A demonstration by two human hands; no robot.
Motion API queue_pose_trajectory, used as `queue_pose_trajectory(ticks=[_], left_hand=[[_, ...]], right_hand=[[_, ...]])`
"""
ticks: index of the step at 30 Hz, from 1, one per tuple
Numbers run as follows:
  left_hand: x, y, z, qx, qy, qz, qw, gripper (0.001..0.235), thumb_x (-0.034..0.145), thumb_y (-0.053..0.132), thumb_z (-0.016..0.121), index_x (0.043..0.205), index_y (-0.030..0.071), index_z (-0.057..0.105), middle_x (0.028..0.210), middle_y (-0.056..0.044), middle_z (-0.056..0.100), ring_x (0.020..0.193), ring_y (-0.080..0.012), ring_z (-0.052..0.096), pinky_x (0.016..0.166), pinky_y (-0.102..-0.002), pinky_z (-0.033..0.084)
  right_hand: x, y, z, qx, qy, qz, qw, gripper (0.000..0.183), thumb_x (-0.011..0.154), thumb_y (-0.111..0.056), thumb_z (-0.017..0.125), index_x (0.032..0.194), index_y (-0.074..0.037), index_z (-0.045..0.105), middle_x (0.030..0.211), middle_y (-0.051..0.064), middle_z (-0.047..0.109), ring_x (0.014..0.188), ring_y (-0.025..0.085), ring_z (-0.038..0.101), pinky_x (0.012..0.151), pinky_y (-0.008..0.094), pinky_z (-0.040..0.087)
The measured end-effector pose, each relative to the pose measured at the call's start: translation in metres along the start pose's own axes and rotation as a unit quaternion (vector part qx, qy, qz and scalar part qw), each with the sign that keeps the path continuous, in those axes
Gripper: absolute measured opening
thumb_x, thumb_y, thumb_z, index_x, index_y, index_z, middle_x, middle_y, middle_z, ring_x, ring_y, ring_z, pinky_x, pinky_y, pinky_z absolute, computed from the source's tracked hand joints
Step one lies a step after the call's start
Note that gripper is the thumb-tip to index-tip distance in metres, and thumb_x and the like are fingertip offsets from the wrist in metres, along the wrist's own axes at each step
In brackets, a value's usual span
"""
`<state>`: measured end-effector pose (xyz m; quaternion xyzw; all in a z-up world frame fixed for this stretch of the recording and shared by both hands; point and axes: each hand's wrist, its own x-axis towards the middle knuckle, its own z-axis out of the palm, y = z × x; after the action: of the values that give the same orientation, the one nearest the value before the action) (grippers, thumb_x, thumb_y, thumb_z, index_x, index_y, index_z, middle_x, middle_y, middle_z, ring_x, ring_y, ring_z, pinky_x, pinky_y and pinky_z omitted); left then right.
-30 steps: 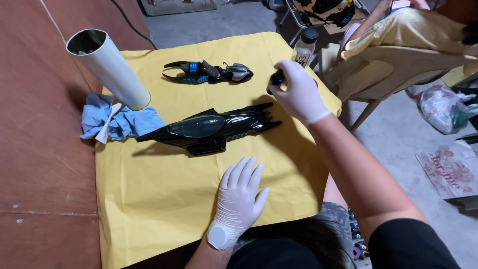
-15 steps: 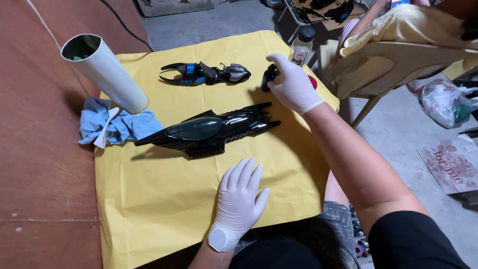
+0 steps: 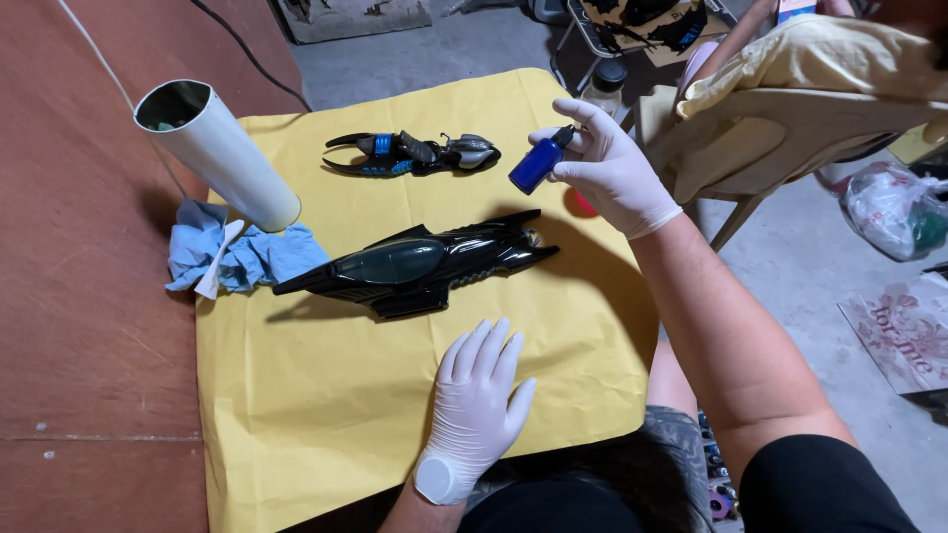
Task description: Preparing and detailing plastic model parts using paints and adhesives at a workbench.
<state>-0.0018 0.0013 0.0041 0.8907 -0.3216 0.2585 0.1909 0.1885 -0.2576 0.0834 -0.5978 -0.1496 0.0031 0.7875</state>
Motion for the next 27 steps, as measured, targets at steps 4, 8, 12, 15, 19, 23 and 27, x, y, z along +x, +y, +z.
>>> queue_pose_trajectory(ticks=[4,8,12,15,19,23,27], left_hand=[[-0.0009,0.0002,0.0006,-0.002,0.006,0.001,1.0,0.049,0.091,0.033,0.067,0.132,0.005,0.064,0.14,-0.017,0.063,0.128,-0.0368,0.057,0.109,-0.047,0.043],[0.0007,0.0008,-0.001,-0.001,0.0,0.001,1.0,0.049,0.091,0.033,0.067,0.131,0.005,0.065,0.14,-0.018,0.063,0.129,-0.037,0.057,0.11,-0.047,0.043],[0.0004,0.0007,-0.0004,-0.003,-0.001,0.001,1.0,0.049,0.091,0.033,0.067,0.131,0.005,0.065,0.139,-0.018,0.063,0.129,-0.0371,0.057,0.11,-0.048,0.043],[-0.0002,0.0007,0.001,0.001,0.001,0.0,1.0,0.049,0.092,0.034,0.067,0.132,0.005,0.065,0.14,-0.018,0.063,0.129,-0.0369,0.057,0.11,-0.048,0.043],[-0.0003,0.0005,0.0016,-0.004,0.01,0.001,1.0,0.048,0.091,0.032,0.067,0.131,0.005,0.065,0.139,-0.018,0.063,0.128,-0.0372,0.057,0.109,-0.048,0.043],[-0.0004,0.0004,0.0015,0.0,0.009,0.005,1.0,0.049,0.091,0.033,0.068,0.131,0.005,0.065,0.139,-0.019,0.063,0.129,-0.0375,0.057,0.109,-0.048,0.043],[-0.0004,0.0007,0.0022,-0.001,0.006,0.001,1.0,0.048,0.09,0.033,0.067,0.13,0.005,0.065,0.139,-0.018,0.063,0.129,-0.0372,0.057,0.109,-0.048,0.043]], right_hand=[[-0.0017,0.0037,-0.0027,0.033,0.0,0.005,0.999,0.069,0.086,0.012,0.066,0.147,-0.013,0.045,0.129,0.027,0.066,0.123,0.025,0.065,0.087,0.028,0.055],[-0.0041,0.0018,-0.0013,0.05,0.007,0.013,0.999,0.071,0.084,0.011,0.067,0.148,-0.012,0.044,0.131,0.03,0.064,0.128,0.026,0.064,0.089,0.027,0.057],[-0.0067,-0.0015,0.0012,0.071,0.013,0.02,0.997,0.072,0.084,0.011,0.069,0.147,-0.011,0.044,0.129,0.029,0.064,0.13,0.029,0.064,0.083,0.024,0.057],[-0.0075,-0.0021,-0.0006,0.085,0.005,0.019,0.996,0.072,0.084,0.011,0.07,0.148,-0.011,0.044,0.129,0.03,0.064,0.128,0.029,0.065,0.084,0.025,0.058],[-0.008,-0.0028,-0.0016,0.083,0.005,0.017,0.996,0.072,0.084,0.007,0.071,0.149,-0.01,0.044,0.131,0.033,0.063,0.105,0.022,0.068,0.082,0.024,0.056],[-0.0087,-0.0007,-0.003,0.096,0.006,0.011,0.995,0.073,0.085,0.007,0.072,0.15,-0.007,0.042,0.131,0.033,0.063,0.117,0.027,0.067,0.082,0.025,0.058],[-0.0099,-0.0054,0.0011,0.082,0.002,0.011,0.997,0.067,0.086,0.007,0.07,0.146,-0.011,0.046,0.132,0.034,0.063,0.096,0.019,0.066,0.082,0.024,0.056]])
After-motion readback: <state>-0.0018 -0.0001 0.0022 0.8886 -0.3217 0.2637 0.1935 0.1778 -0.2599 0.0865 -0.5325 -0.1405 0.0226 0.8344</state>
